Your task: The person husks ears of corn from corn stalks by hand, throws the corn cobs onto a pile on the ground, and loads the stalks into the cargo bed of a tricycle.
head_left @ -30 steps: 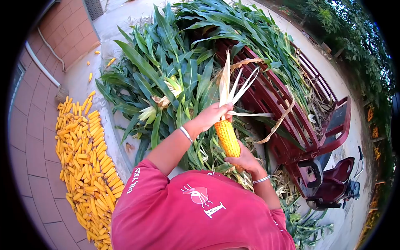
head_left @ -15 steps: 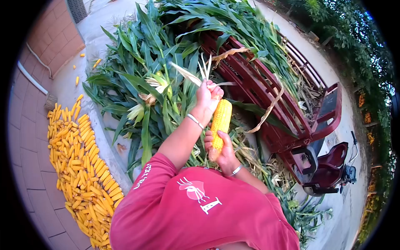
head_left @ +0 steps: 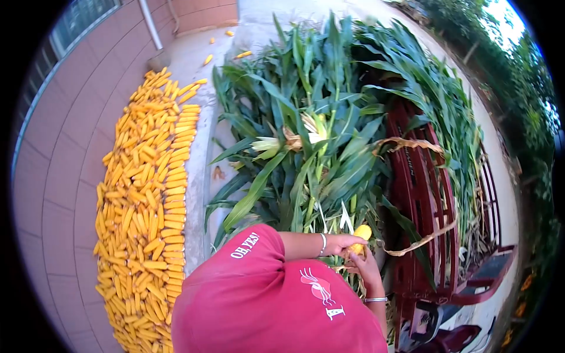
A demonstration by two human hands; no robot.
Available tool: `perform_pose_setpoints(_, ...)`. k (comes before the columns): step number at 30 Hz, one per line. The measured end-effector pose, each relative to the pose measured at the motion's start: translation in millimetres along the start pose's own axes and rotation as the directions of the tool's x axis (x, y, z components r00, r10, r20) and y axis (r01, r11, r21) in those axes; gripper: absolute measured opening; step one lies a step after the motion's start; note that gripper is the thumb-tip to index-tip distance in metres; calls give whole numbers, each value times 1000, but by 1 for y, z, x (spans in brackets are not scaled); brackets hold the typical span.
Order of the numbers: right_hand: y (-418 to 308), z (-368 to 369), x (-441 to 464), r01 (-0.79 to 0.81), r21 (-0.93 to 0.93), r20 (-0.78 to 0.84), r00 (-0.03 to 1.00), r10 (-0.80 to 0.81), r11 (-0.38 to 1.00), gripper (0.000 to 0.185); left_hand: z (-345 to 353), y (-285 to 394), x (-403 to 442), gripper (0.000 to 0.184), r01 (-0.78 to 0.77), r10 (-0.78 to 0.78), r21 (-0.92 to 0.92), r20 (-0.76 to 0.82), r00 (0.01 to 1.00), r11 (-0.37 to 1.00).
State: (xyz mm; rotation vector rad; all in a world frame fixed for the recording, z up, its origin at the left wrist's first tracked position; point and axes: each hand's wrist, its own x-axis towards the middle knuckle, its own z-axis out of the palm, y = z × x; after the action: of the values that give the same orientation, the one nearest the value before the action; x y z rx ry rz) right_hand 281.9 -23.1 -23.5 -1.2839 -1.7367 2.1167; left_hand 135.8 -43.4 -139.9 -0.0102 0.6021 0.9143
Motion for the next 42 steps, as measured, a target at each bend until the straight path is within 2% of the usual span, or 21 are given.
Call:
perform_pose_setpoints(1, 1, -2, 1, -12, -185, 96, 995, 30, 983, 58, -27, -5, 8, 30, -26, 21, -122, -36, 999, 992)
perform_pose_setpoints(3, 5, -13, 8, 14, -248, 109, 994, 13, 969, 56, -65, 13, -38, 27, -86, 57, -82, -300, 952, 993)
perform_pose_setpoints(5, 17, -31, 12, 66, -277, 61, 997, -51, 959, 48, -117, 57, -112, 28, -456, 374, -103, -431, 821, 884)
perform_pose_setpoints(6, 33, -48, 17, 42, -256, 32, 999, -35, 966, 48, -141, 83, -162, 29, -669, 554, -89, -486, 676, 738)
perform_pose_setpoints(8, 41, -67, 9, -48, -188, -34, 999, 43, 981, 43, -177, 132, -291, 32, -958, 817, 31, -529, 227, 286)
perform_pose_setpoints(11, 70, -93, 8, -144, -24, -73, 987, 141, 989, 44, -201, 158, -489, 37, -930, 805, 230, -469, -363, -286)
perform_pose_setpoints(12, 69, -93, 11, -143, -25, -66, 988, 141, 989, 44, -243, 159, -557, 48, -922, 720, 234, -575, -388, -310)
perform_pose_setpoints(13, 68, -92, 12, -159, 18, -82, 984, 160, 987, 43, -189, 151, -574, 60, -853, 603, 434, -609, -516, -291)
perform_pose_setpoints(15, 65, -90, 18, -131, 39, -100, 986, 134, 991, 41, -181, 133, -593, 66, -793, 595, 549, -554, -582, -264)
perform_pose_setpoints(17, 53, -92, 31, -91, -50, -113, 990, 85, 995, 37, -223, 103, -570, 52, -833, 607, 522, -606, -514, -184)
perform_pose_setpoints(19, 50, -100, 52, 113, -172, -144, 980, -138, 979, 32, -291, 70, -502, 38, -929, 617, 370, -731, -293, -3)
perform_pose_setpoints(20, 45, -107, 60, 97, -111, -167, 979, -115, 989, 32, -324, 52, -458, 31, -960, 595, 253, -792, -136, 117)
perform_pose_setpoints(22, 44, -133, 80, 216, -337, -244, 920, -306, 916, 25, -373, 20, -369, 18, -928, 499, -4, -842, 204, 372)
perform_pose_setpoints(23, 38, -152, 90, 155, -357, -263, 930, -259, 921, 26, -386, 7, -329, 13, -862, 432, -144, -818, 379, 485)
perform_pose_setpoints(24, 6, -157, 80, 200, -445, -321, 874, -364, 873, 27, -408, -4, -297, 10, -741, 360, -324, -716, 599, 589)
perform_pose_setpoints(25, 6, -179, 91, 204, -482, -401, 813, -422, 852, 27, -321, 3, -252, 9, -670, 289, -125, -834, 470, 732)
perform_pose_setpoints(27, -27, -211, 91, 147, -566, -520, 700, -490, 811, 31, -261, 17, -200, 6, -414, 144, -220, -713, 686, 883)
perform_pose_setpoints(32, -47, -323, 110, -155, -764, -625, 417, -660, 626, 48, -165, 82, -102, 18, -215, 277, 176, -666, 692, 961)
perform_pose_setpoints(35, -34, -387, 119, -367, -744, -668, 370, -646, 559, 62, -127, 128, -57, 20, -62, 412, 538, -562, 717, 840)
perform_pose_setpoints(38, -11, -444, 127, -641, -648, -736, 386, -556, 412, 73, -80, 167, -12, 20, -55, 449, 644, -467, 762, 763)
perform_pose_setpoints(42, 20, -499, 134, -751, -576, -791, 414, -450, 322, 66, 17, 209, 55, 20, -95, 491, 790, -277, 826, 605)
